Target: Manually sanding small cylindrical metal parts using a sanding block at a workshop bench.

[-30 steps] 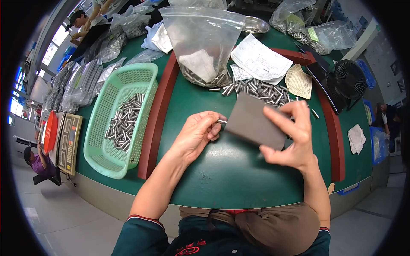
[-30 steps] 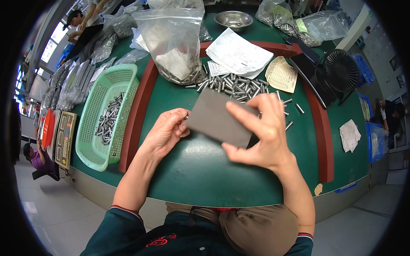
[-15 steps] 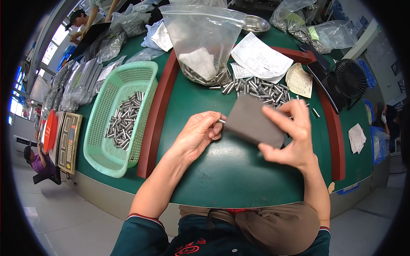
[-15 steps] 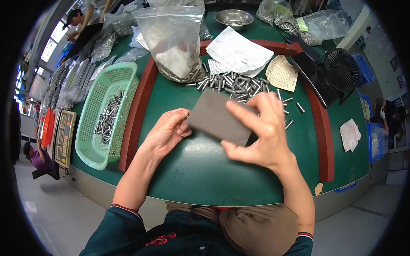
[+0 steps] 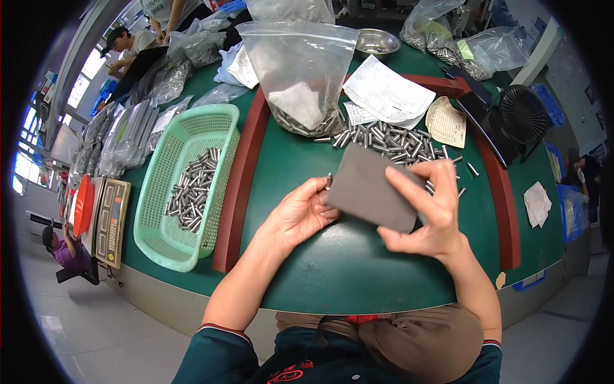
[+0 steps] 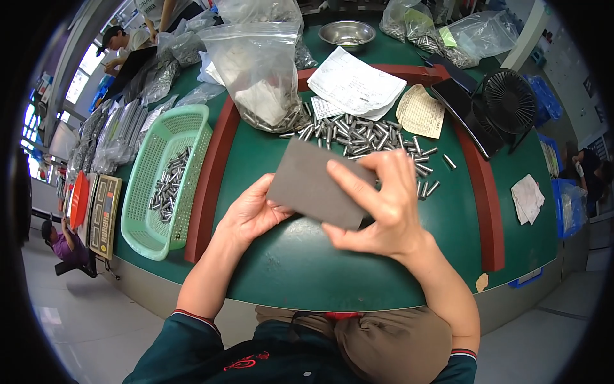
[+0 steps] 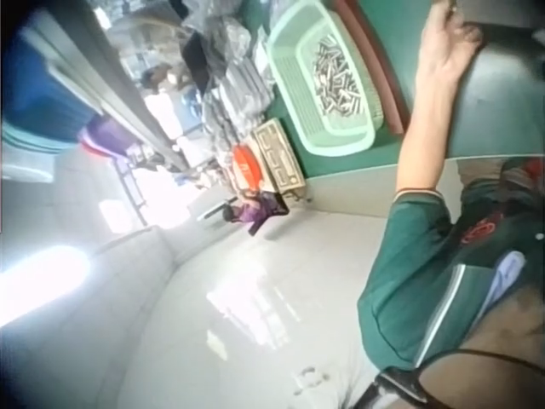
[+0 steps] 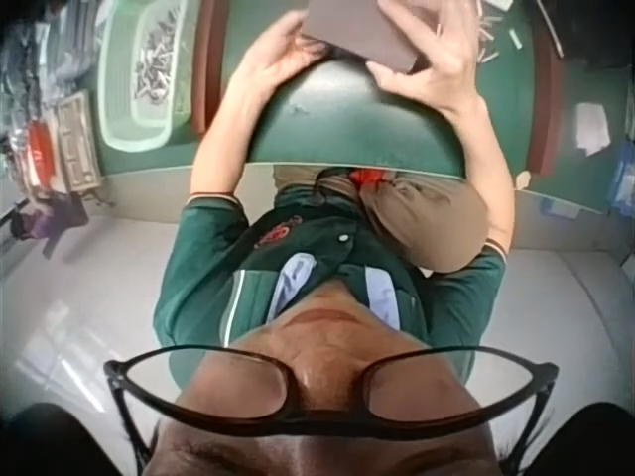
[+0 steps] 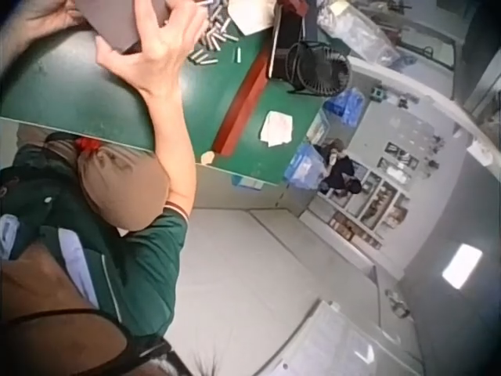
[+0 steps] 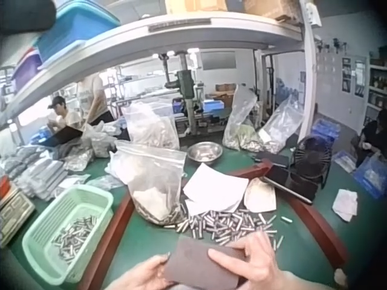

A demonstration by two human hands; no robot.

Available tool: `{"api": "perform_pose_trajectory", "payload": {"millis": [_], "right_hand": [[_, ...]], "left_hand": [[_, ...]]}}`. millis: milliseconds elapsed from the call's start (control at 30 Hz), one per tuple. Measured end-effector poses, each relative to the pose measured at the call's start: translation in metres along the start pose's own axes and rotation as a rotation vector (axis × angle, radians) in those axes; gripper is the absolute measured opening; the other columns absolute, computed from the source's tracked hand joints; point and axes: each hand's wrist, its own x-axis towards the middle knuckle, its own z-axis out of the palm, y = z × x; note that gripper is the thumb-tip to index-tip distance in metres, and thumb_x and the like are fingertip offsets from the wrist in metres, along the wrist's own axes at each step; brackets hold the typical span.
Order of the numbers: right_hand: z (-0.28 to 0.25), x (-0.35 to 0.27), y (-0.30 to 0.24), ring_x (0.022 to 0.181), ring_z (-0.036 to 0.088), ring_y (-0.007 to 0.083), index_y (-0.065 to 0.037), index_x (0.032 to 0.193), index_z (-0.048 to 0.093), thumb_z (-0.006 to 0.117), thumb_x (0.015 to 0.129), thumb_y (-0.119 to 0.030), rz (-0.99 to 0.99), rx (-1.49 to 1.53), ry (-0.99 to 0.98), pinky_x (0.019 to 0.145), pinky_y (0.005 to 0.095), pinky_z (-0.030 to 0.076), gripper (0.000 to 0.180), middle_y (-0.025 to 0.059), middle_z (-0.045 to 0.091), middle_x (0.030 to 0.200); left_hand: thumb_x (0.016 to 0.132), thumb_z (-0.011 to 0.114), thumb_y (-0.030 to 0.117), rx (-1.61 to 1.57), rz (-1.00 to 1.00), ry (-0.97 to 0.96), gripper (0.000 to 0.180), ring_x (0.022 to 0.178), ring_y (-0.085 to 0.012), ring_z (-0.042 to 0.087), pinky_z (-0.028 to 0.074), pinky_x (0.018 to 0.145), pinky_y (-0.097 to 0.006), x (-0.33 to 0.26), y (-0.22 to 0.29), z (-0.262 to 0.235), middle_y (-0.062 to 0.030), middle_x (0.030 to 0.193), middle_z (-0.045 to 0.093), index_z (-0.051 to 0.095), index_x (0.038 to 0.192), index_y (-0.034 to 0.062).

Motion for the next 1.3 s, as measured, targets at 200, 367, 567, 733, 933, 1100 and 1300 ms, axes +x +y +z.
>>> {"api": "perform_pose_trajectory", "payload": {"millis": [200, 367, 567, 733, 933, 1100, 1300], "right_hand": [[0.002, -0.003, 0.022, 0.081, 0.047, 0.0261, -0.004, 0.107, 0.067, 0.078, 0.051, -0.023, 0.239, -0.242, 0.147, 0.07, 0.0373, 0.039, 0.061, 0.0103, 0.05, 0.086], [-0.002, -0.002, 0.022, 0.08, 0.046, 0.0239, -0.002, 0.107, 0.068, 0.077, 0.051, -0.022, 0.288, -0.177, 0.18, 0.072, 0.0357, 0.04, 0.06, 0.0093, 0.05, 0.083], [0.001, -0.001, 0.018, 0.079, 0.047, 0.0245, -0.002, 0.109, 0.067, 0.077, 0.051, -0.023, 0.249, -0.135, 0.149, 0.072, 0.0357, 0.04, 0.062, 0.0098, 0.05, 0.083], [0.011, -0.003, 0.0, 0.08, 0.049, 0.0266, -0.007, 0.11, 0.068, 0.078, 0.05, -0.028, 0.044, 0.052, -0.018, 0.072, 0.0383, 0.038, 0.065, 0.0117, 0.052, 0.087], [0.006, -0.006, 0.021, 0.079, 0.046, 0.0251, -0.003, 0.104, 0.068, 0.078, 0.051, -0.024, 0.315, -0.209, 0.118, 0.072, 0.0373, 0.037, 0.058, 0.0089, 0.049, 0.083], [0.007, -0.002, -0.001, 0.077, 0.047, 0.0263, -0.008, 0.111, 0.067, 0.078, 0.048, -0.028, 0.025, -0.041, 0.067, 0.07, 0.0378, 0.037, 0.068, 0.0109, 0.05, 0.086], [0.011, -0.006, 0.016, 0.078, 0.046, 0.0263, -0.006, 0.112, 0.065, 0.079, 0.048, -0.024, 0.149, -0.246, 0.164, 0.071, 0.0385, 0.036, 0.068, 0.0114, 0.049, 0.087]], "left_hand": [[0.096, 0.049, 0.016, 0.023, -0.055, -0.258, 0.018, 0.057, -0.0091, 0.036, 0.034, 0.055, -0.024, 0.005, 0.003, -0.034, 0.0006, 0.063, 0.04, 0.055, 0.097, -0.0006], [0.096, 0.051, 0.017, 0.134, 0.014, -0.241, 0.018, 0.057, -0.0093, 0.038, 0.035, 0.056, -0.024, 0.006, 0.001, -0.031, 0.0003, 0.062, 0.041, 0.056, 0.095, -0.0001], [0.096, 0.053, 0.019, 0.295, 0.112, -0.254, 0.018, 0.061, -0.0085, 0.043, 0.037, 0.057, -0.024, 0.001, 0.002, -0.029, -0.0012, 0.067, 0.049, 0.058, 0.095, 0.0014], [0.1, 0.048, 0.024, 0.382, 0.212, 0.153, 0.024, 0.065, -0.0071, 0.046, 0.037, 0.059, -0.023, -0.008, -0.011, 0.015, 0.0004, 0.076, 0.053, 0.057, 0.097, 0.0026], [0.099, 0.049, 0.024, 0.697, 0.431, -0.135, 0.023, 0.064, -0.009, 0.042, 0.035, 0.06, -0.022, -0.002, -0.007, -0.017, -0.0002, 0.069, 0.046, 0.055, 0.091, 0.0024], [0.101, 0.046, 0.026, 0.608, 0.384, -0.053, 0.026, 0.065, -0.0064, 0.046, 0.036, 0.061, -0.021, 0.0, -0.011, -0.009, 0.0007, 0.073, 0.053, 0.058, 0.093, 0.0043], [0.101, 0.045, 0.025, 0.663, 0.374, -0.196, 0.025, 0.065, -0.0063, 0.044, 0.036, 0.061, -0.021, 0.005, -0.007, -0.024, 0.0014, 0.072, 0.052, 0.057, 0.093, 0.0044]]}}
